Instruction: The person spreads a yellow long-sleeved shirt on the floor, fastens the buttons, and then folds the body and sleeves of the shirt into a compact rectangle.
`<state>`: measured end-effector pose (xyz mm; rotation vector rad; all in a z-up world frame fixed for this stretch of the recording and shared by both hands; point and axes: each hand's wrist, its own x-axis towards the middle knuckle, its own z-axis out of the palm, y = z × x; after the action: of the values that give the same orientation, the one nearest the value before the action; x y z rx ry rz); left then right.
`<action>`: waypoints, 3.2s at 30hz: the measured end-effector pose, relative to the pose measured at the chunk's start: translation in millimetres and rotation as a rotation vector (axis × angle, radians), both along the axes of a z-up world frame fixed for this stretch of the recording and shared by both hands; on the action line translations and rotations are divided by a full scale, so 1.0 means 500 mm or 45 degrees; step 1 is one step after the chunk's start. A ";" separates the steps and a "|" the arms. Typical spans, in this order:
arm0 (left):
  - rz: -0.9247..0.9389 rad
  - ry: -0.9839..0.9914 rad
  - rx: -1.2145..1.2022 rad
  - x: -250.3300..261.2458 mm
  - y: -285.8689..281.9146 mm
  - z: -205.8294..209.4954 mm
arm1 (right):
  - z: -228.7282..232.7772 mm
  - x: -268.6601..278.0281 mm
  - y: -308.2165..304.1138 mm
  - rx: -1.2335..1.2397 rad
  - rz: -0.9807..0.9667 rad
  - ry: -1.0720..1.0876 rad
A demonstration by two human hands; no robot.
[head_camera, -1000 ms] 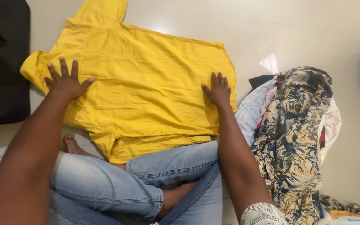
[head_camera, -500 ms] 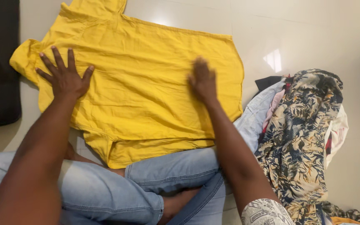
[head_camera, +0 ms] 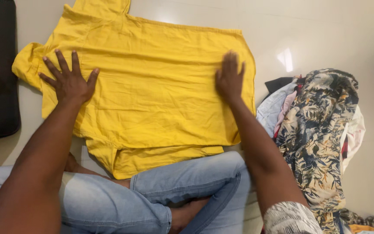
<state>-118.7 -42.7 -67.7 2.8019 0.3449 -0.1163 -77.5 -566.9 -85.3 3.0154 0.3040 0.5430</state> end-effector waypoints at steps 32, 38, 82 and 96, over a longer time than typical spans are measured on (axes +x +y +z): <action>1.048 0.375 -1.107 -0.082 0.149 -0.101 | 0.124 -0.440 0.450 0.207 0.635 0.531; 0.596 0.680 -0.977 -0.108 0.157 -0.029 | 0.103 -0.394 0.351 0.316 0.588 0.647; -0.701 0.637 0.234 -0.147 0.239 -0.051 | 0.056 -0.304 -0.143 0.357 -0.197 1.357; -0.407 0.307 -0.245 0.005 0.257 -0.092 | 0.128 -0.222 -0.023 0.402 0.031 0.144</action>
<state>-116.4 85.9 -113.9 2.6309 -0.0628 -0.5330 -188.4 -578.6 -21.1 3.3597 0.2852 0.4623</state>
